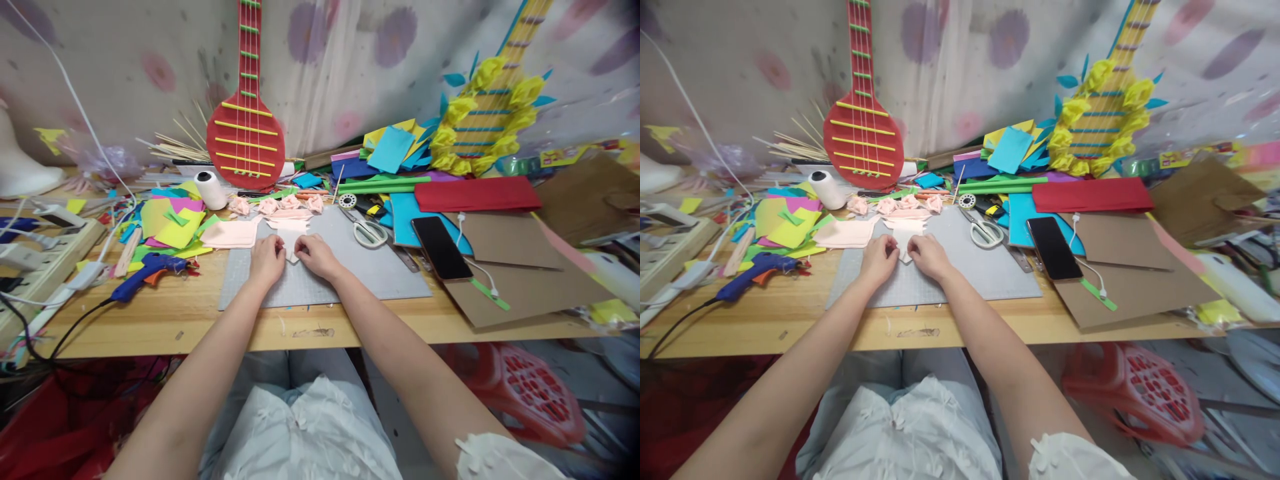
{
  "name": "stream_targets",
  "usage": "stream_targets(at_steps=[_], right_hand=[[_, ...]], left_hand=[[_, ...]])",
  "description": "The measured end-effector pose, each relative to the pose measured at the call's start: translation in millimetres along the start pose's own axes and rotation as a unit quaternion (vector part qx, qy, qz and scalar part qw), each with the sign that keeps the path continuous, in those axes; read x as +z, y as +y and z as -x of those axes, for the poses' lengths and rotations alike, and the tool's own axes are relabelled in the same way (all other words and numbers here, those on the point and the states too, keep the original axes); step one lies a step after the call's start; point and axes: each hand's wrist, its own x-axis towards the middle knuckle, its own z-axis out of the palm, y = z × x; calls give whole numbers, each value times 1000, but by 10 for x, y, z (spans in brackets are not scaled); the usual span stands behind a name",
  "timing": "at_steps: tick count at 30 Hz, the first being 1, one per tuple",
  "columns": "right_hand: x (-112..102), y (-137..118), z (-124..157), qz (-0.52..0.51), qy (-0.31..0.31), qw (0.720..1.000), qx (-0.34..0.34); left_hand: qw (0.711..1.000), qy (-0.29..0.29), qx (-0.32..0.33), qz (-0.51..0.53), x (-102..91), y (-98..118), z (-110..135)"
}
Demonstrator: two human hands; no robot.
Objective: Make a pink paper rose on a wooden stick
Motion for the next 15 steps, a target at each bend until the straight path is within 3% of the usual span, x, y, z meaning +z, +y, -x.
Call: stream_targets(at_steps=[5,15], right_hand=[[29,0,3,28,13,1000,5],[24,-21,13,53,15,998,-2]], left_hand=[[999,-3,36,-30,4,15,8],[999,-1,44,-18,6,-3,4]])
